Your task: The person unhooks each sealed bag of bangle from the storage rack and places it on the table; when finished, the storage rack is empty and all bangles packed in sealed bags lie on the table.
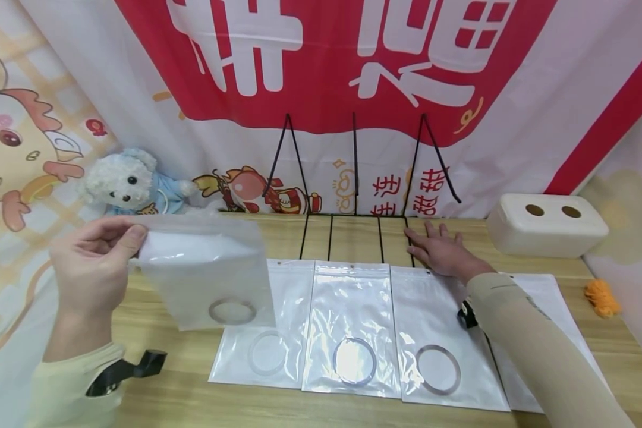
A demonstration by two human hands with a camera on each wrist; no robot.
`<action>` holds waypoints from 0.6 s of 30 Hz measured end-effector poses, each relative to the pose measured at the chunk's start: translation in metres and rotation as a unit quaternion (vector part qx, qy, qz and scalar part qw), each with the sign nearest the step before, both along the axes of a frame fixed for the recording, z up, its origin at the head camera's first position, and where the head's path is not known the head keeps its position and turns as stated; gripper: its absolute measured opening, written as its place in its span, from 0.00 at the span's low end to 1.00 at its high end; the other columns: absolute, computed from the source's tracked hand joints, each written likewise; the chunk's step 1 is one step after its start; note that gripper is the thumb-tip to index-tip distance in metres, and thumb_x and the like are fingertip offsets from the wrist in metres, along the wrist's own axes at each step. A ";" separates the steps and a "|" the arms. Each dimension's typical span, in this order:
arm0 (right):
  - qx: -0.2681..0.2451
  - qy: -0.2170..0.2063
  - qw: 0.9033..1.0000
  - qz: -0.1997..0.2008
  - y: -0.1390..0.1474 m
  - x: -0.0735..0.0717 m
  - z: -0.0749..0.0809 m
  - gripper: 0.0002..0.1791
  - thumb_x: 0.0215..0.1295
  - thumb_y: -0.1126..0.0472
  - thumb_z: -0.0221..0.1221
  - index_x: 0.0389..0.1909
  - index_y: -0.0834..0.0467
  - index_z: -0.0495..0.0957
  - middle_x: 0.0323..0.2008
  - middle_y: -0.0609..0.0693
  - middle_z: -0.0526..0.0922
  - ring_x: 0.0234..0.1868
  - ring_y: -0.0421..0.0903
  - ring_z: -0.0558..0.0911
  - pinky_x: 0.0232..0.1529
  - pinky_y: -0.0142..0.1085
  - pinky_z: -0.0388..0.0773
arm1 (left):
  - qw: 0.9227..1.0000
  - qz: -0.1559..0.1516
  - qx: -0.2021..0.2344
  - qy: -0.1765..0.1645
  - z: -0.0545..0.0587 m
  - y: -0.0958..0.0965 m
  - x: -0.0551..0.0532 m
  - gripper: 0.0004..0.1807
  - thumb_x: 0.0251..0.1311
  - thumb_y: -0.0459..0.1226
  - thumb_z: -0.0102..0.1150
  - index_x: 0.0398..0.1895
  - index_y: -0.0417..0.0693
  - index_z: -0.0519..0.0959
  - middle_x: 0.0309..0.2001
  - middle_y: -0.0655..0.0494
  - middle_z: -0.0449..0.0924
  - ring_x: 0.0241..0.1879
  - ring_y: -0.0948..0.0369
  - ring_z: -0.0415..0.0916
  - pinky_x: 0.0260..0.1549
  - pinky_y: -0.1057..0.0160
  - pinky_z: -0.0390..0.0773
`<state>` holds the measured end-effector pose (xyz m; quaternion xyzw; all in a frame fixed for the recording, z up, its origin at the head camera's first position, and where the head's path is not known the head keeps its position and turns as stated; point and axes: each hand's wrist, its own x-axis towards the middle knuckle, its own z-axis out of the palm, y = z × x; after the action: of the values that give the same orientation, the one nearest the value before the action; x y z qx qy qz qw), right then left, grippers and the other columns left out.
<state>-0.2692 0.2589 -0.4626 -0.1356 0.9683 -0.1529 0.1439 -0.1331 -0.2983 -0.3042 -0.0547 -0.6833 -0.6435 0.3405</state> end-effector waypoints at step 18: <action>0.005 0.005 1.000 0.002 0.001 0.001 -0.001 0.36 0.88 0.38 0.40 0.89 0.46 0.51 0.86 0.73 0.36 0.82 0.85 0.35 0.74 0.84 0.28 | 0.991 -0.089 0.015 0.093 -0.018 -0.062 0.024 0.09 0.62 0.11 0.60 0.34 0.24 0.87 0.27 0.52 0.91 0.22 0.67 0.82 0.23 0.78 0.80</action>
<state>-0.2682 0.2601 -0.4638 -0.1377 0.9694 -0.1472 0.1401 -0.1087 -0.3605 -0.3218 -0.1704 -0.6312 -0.6735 0.3447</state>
